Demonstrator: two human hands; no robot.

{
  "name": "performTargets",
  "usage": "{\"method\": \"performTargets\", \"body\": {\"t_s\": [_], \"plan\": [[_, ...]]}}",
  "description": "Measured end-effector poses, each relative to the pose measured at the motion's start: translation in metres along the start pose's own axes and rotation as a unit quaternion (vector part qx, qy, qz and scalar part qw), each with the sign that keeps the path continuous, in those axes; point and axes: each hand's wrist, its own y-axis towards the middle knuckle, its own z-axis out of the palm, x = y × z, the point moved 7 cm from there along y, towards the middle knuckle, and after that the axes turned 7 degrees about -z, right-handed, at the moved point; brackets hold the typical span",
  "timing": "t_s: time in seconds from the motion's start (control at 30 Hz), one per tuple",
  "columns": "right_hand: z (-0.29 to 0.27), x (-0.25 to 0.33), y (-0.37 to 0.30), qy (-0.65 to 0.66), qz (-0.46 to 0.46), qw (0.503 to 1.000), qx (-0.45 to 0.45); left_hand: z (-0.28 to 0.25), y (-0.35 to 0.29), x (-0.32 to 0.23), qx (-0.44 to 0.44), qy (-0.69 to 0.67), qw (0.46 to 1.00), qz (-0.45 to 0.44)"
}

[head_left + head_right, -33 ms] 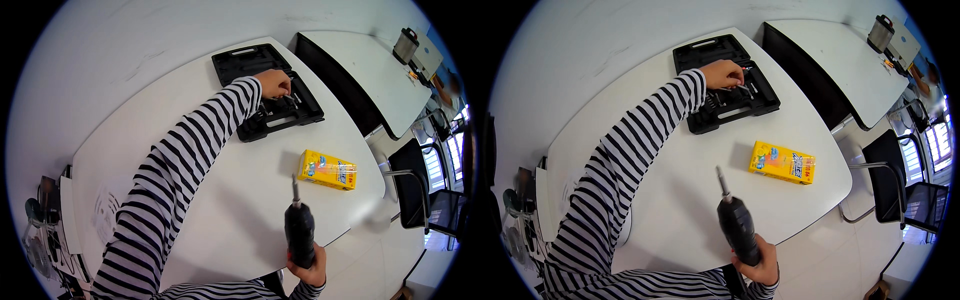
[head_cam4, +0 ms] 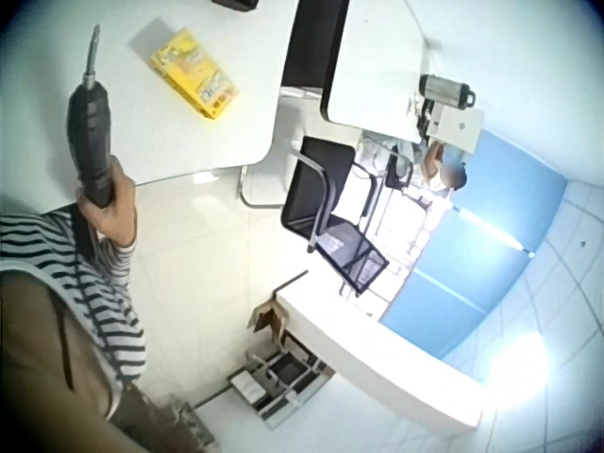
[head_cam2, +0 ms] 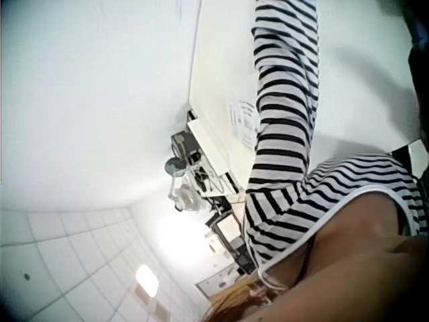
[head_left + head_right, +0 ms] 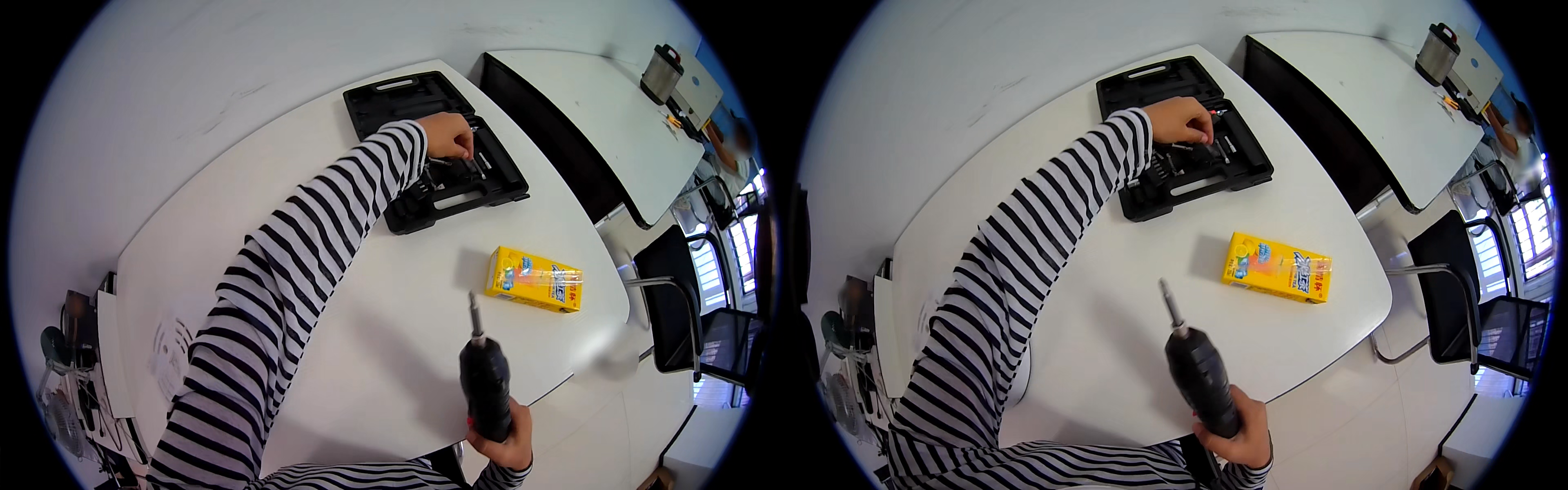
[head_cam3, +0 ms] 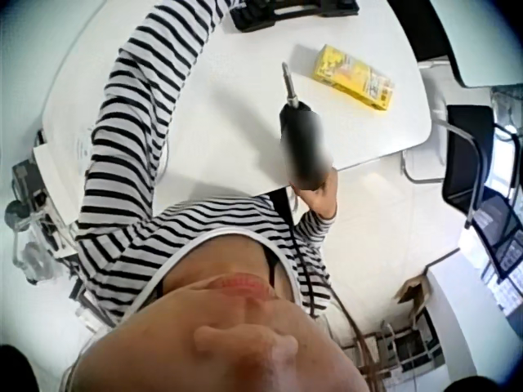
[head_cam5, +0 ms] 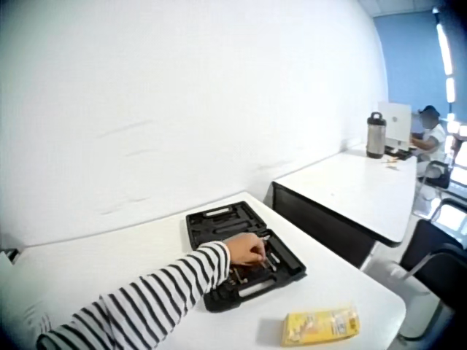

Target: The person uses a cordless electric screwdriver to fasten screws into the underside of a white plastic appliance base. They repeatedly change screwdriver bits from a nearby toolkit and tighten multiple screws on the base while holding it steady.

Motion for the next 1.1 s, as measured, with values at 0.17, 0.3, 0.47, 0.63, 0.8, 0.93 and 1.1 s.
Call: {"method": "performTargets", "body": {"t_s": [0.17,0.3,0.47,0.63,0.8,0.93,1.1], "plan": [[0.002,-0.002,0.003,-0.011,0.038,0.999,0.018,0.01,0.021,0.007,-0.031,0.008,0.999,-0.003],[0.001,0.013,0.005,-0.019,0.052,0.998,0.005,0.016,0.014,0.003,-0.101,0.073,0.992,-0.027],[0.004,0.02,0.007,0.009,0.075,0.997,-0.026,0.014,-0.008,0.006,-0.169,0.065,0.983,-0.026],[0.004,0.019,0.005,0.023,0.055,0.998,-0.026,0.018,-0.02,0.005,-0.172,0.111,0.979,0.011],[0.0,0.002,0.001,-0.022,0.043,0.999,0.013,0.023,-0.028,0.005,-0.141,0.079,0.986,0.043],[0.003,0.001,0.0,-0.019,0.031,0.999,-0.003,0.032,-0.03,0.002,-0.131,0.153,0.979,0.041],[0.001,0.001,-0.002,-0.03,0.024,0.999,-0.018,0.032,-0.025,-0.009,-0.079,0.248,0.965,-0.027]]}}
